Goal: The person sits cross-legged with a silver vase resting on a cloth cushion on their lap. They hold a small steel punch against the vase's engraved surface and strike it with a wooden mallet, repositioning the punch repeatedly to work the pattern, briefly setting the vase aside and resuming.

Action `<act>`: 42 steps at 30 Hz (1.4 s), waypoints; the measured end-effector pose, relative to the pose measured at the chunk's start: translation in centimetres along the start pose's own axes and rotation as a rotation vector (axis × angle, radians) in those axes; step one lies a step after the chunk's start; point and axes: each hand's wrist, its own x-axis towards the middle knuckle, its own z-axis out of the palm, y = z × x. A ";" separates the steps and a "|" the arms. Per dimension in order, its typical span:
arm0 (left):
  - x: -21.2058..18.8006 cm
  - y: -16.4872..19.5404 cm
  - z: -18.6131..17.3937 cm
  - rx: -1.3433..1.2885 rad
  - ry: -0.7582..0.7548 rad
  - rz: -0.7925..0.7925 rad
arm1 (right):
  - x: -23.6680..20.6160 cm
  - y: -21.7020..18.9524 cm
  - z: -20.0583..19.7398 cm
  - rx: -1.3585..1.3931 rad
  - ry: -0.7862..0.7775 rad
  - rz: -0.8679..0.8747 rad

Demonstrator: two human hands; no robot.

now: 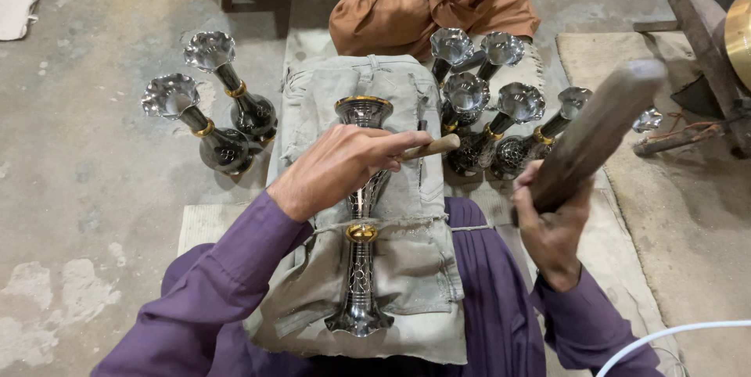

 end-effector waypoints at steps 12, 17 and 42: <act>1.8 -0.4 -1.6 0.003 -0.121 -0.053 | -2.0 1.1 0.2 -0.766 -0.550 0.030; 2.6 -0.5 -1.3 0.008 -0.215 -0.084 | -2.1 1.6 0.2 -0.252 -0.200 0.236; -0.7 1.1 -0.3 0.059 0.079 -0.176 | 3.2 -0.1 -0.6 -0.324 -0.323 -0.029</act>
